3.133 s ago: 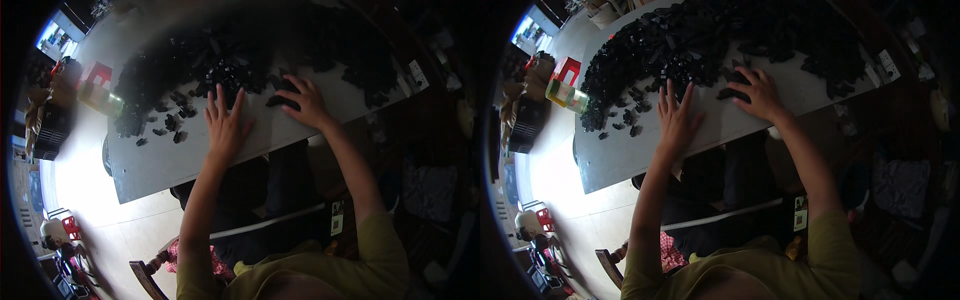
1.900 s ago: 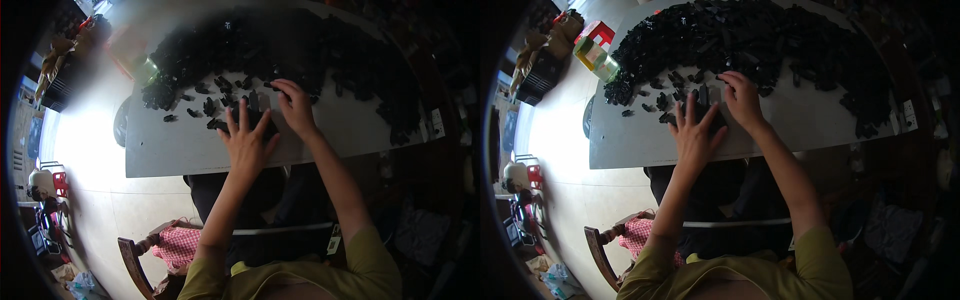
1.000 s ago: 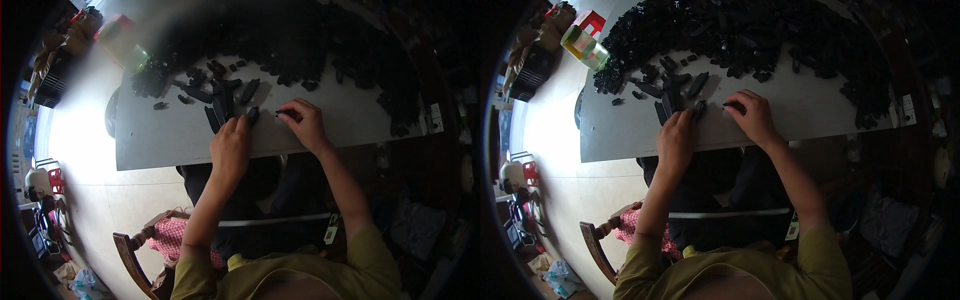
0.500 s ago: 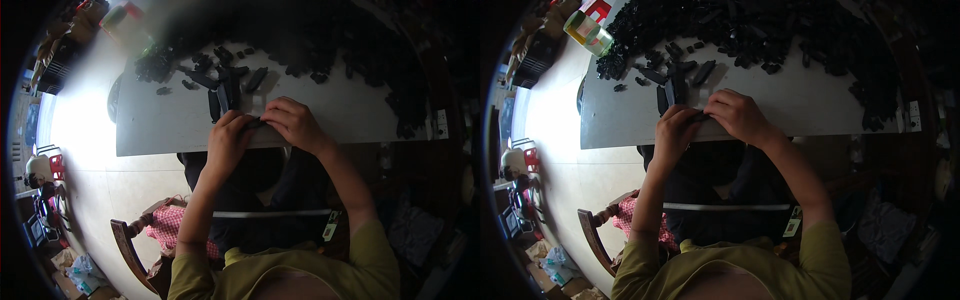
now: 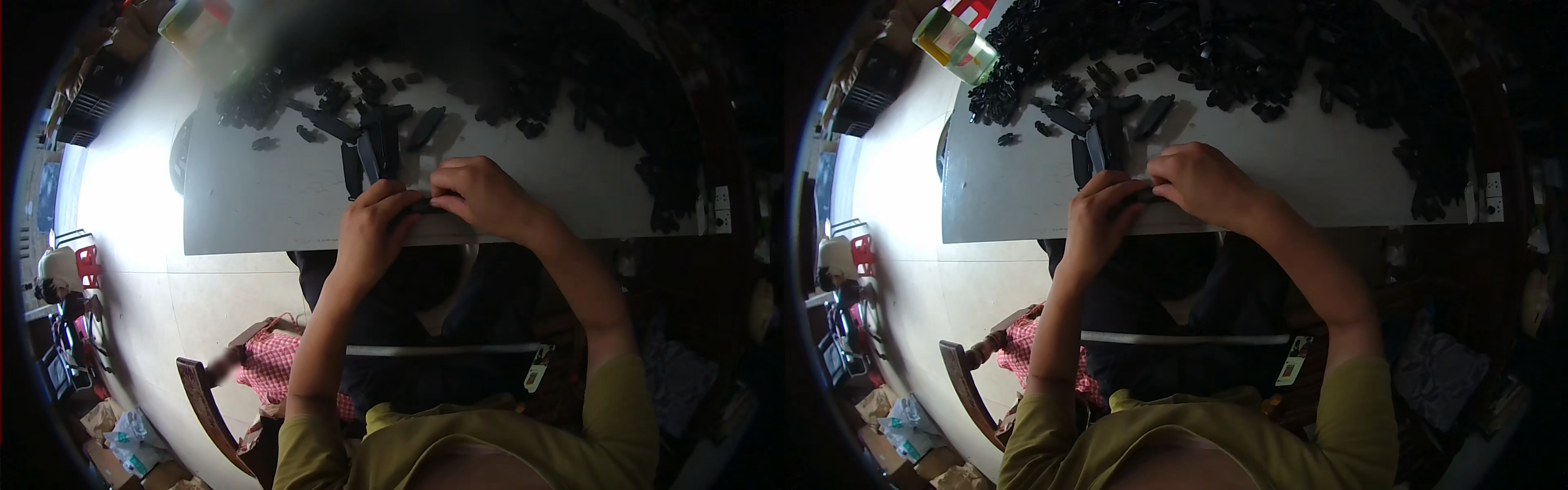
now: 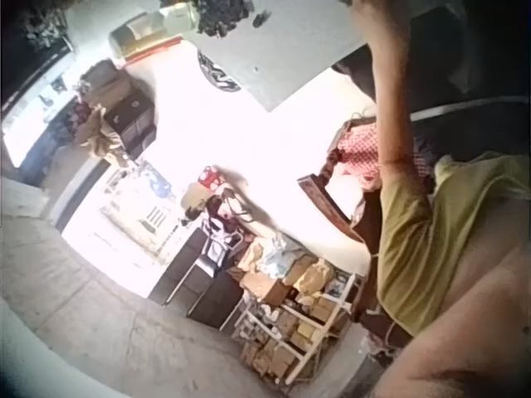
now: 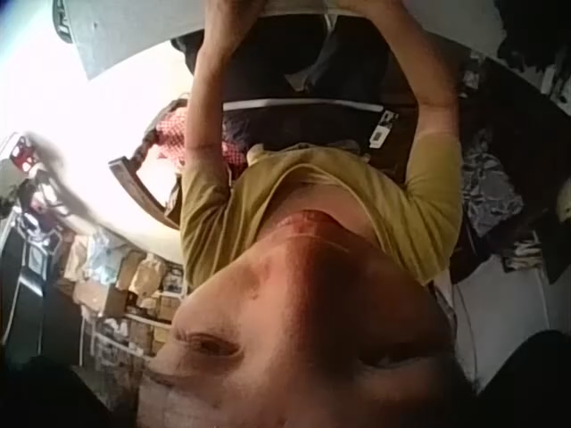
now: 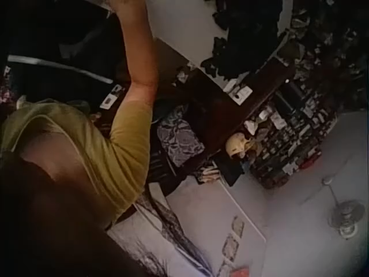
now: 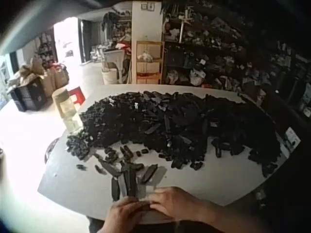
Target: Sorting and organizing a large quantity of small black plastic components on a white desk.
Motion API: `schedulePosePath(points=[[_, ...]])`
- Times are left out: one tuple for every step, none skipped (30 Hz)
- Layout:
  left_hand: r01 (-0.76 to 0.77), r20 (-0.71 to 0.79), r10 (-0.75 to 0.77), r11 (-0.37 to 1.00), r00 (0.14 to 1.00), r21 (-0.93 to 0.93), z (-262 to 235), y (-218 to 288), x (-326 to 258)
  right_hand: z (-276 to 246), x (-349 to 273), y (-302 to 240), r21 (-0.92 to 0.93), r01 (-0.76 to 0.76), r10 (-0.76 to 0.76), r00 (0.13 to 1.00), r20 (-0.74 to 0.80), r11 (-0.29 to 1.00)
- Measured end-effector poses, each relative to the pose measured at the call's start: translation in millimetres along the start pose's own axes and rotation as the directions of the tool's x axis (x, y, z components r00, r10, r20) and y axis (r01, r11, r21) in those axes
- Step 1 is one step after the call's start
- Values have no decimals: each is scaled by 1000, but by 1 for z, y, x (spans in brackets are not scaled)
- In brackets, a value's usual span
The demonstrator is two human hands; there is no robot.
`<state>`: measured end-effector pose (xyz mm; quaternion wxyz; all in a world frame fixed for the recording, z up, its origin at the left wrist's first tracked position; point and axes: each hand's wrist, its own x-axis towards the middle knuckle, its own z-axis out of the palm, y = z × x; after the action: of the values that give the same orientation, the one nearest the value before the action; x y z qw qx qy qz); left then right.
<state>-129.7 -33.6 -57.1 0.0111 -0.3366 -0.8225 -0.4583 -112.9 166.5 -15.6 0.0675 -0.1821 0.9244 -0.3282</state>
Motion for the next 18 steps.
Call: schedulePosePath(points=[[4, 2, -4, 1000, 1000, -1, 0, 1, 0, -1, 2, -4, 3, -2, 2, 1000, 3, 1000], [10, 6, -10, 1000, 1000, -8, -1, 2, -1, -2, 3, -8, -54, 11, -10, 1000, 14, 998], [15, 9, -14, 1000, 1000, -15, -1, 3, -1, -2, 5, -13, -111, 24, -21, 999, 24, 993], [6, 7, -6, 1000, 1000, -18, -1, 2, 0, 1, 6, -13, -119, 21, -19, 1000, 19, 993], [-2, 16, 2, 1000, 1000, -10, -1, 0, 0, 6, 7, -12, -170, 33, -32, 999, 11, 985], [-10, 24, 10, 1000, 1000, -2, -1, 0, 0, 7, 7, -12, -221, 44, -45, 999, 2, 974], [-21, 19, 21, 1000, 1000, 3, -1, -2, -1, 5, 9, -13, -228, 48, -51, 999, -7, 973], [-32, 13, 32, 999, 999, 2, -1, -3, -2, 1, 14, -12, -179, 25, -14, 998, 58, 984], [-42, 7, 42, 999, 999, 2, -1, -4, -3, -3, 19, -11, -131, -1, 18, 992, 125, 991], [-54, 7, 54, 999, 999, 2, 1, -8, -3, -8, 24, -3, -53, -41, 47, 992, 116, 998], [-71, -2, 71, 997, 997, 16, 2, -7, -4, -15, 28, 2, 27, -74, 70, 991, 114, 997], [-87, -10, 88, 996, 996, 30, 2, -6, -5, -16, 32, 4, 194, -181, 204, 973, -110, 964], [-87, -10, 87, 996, 996, 26, 4, 0, -5, -16, 38, 19, 192, -91, 149, 936, -318, 977], [-71, 10, 71, 997, 997, 32, 3, 3, -5, -9, 44, 37, 175, -4, 95, 853, -514, 985], [-67, 23, 66, 997, 998, 41, 3, 2, -1, -2, 47, 48, 140, -25, 92, 860, -502, 990], [-71, 22, 70, 997, 997, 43, 3, 0, -1, 2, 47, 50, 138, -21, 89, 858, -505, 990], [-74, 18, 73, 997, 997, 29, 3, -3, -3, 7, 45, 52, 137, -8, 74, 874, -481, 991], [-77, 14, 77, 997, 997, 13, 3, -5, -4, 10, 40, 55, 136, 3, 60, 888, -456, 991]])
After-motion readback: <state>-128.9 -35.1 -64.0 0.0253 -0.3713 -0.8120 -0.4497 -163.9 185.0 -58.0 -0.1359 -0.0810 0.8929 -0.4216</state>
